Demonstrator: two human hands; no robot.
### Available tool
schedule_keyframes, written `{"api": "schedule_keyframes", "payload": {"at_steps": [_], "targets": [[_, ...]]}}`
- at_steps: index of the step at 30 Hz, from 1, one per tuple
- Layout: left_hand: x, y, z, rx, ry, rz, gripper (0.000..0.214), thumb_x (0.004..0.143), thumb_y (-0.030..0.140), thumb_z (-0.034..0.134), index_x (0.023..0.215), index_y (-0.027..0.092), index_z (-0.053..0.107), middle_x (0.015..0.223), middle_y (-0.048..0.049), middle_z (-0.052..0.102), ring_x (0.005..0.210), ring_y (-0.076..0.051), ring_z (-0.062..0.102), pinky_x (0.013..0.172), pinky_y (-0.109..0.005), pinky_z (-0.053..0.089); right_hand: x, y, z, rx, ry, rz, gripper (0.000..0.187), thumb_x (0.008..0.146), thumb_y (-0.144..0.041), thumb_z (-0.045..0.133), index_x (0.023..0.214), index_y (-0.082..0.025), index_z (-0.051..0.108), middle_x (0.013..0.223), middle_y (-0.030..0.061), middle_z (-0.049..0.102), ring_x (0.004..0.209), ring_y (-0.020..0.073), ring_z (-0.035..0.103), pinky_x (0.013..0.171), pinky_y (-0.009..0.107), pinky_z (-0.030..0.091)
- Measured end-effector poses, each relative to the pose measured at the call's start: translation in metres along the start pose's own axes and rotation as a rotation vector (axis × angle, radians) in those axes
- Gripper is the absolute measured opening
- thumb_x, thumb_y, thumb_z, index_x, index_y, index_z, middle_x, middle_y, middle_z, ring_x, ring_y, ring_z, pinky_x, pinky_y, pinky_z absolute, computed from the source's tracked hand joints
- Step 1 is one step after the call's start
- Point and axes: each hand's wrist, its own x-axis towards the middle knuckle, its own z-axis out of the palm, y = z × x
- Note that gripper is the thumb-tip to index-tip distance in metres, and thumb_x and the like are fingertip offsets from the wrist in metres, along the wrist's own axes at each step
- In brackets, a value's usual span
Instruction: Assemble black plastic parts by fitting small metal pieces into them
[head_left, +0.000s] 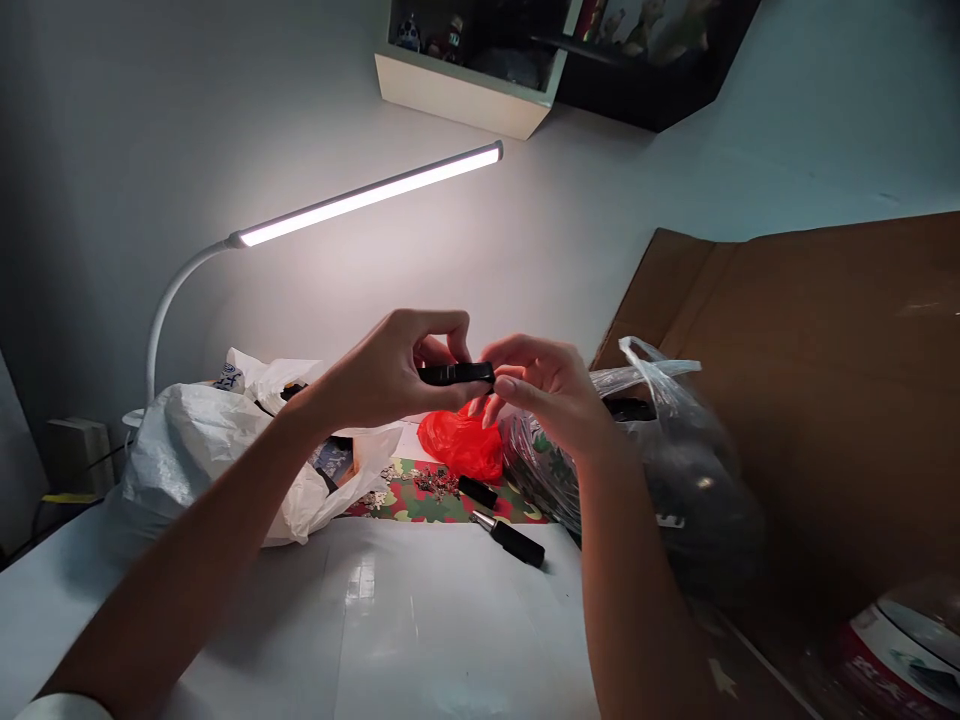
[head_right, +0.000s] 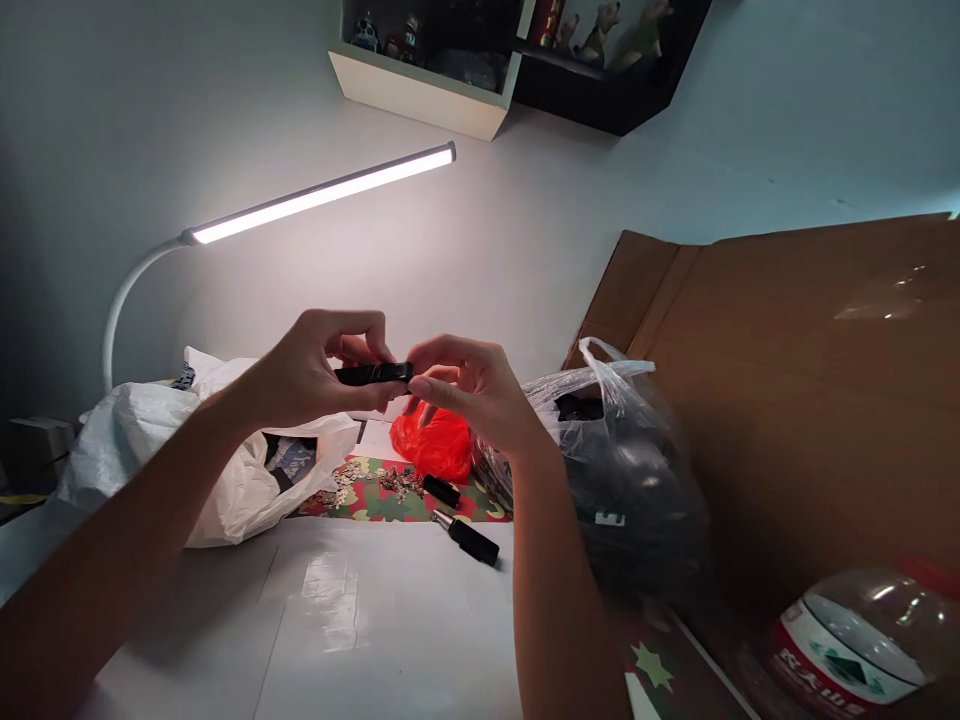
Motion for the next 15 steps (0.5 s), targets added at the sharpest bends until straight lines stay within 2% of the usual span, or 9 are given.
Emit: {"api": "schedule_keyframes", "payload": {"at_steps": [9,12,15], "targets": [[0.000,-0.001,-0.005,-0.082,-0.205,-0.048,0.032,0.086,0.034,0.085,0.080,0.018,0.058,0.065,-0.0012,0.071,0.057,-0.011,0.066,0.056,-0.022,0.051,-0.003,-0.004,0.003,0.003,-0.096,-0.025,0.034,0.073,-0.046,0.098,0.081,-0.021,0.077,0.073,-0.0008,0.068,0.061,0.0126,0.063,0.055,0.028,0.055],[0.001,-0.002,-0.006,-0.186,-0.264,-0.053,0.032,0.087,0.034,0.085,0.081,0.018,0.057,0.063,-0.0016,0.072,0.057,-0.012,0.068,0.056,-0.023,0.052,-0.003,-0.007,0.009,-0.036,-0.059,-0.104,0.038,0.072,-0.050,0.097,0.071,-0.021,0.074,0.065,-0.0017,0.063,0.059,0.0118,0.056,0.054,0.028,0.049],[0.001,-0.001,-0.007,-0.219,-0.265,-0.068,0.033,0.086,0.034,0.086,0.080,0.018,0.057,0.065,-0.0027,0.073,0.056,-0.013,0.068,0.054,-0.023,0.050,-0.004,-0.012,0.015,-0.090,-0.005,-0.200,0.041,0.074,-0.053,0.095,0.066,-0.022,0.070,0.061,-0.0017,0.060,0.059,0.0123,0.051,0.054,0.029,0.044]]}}
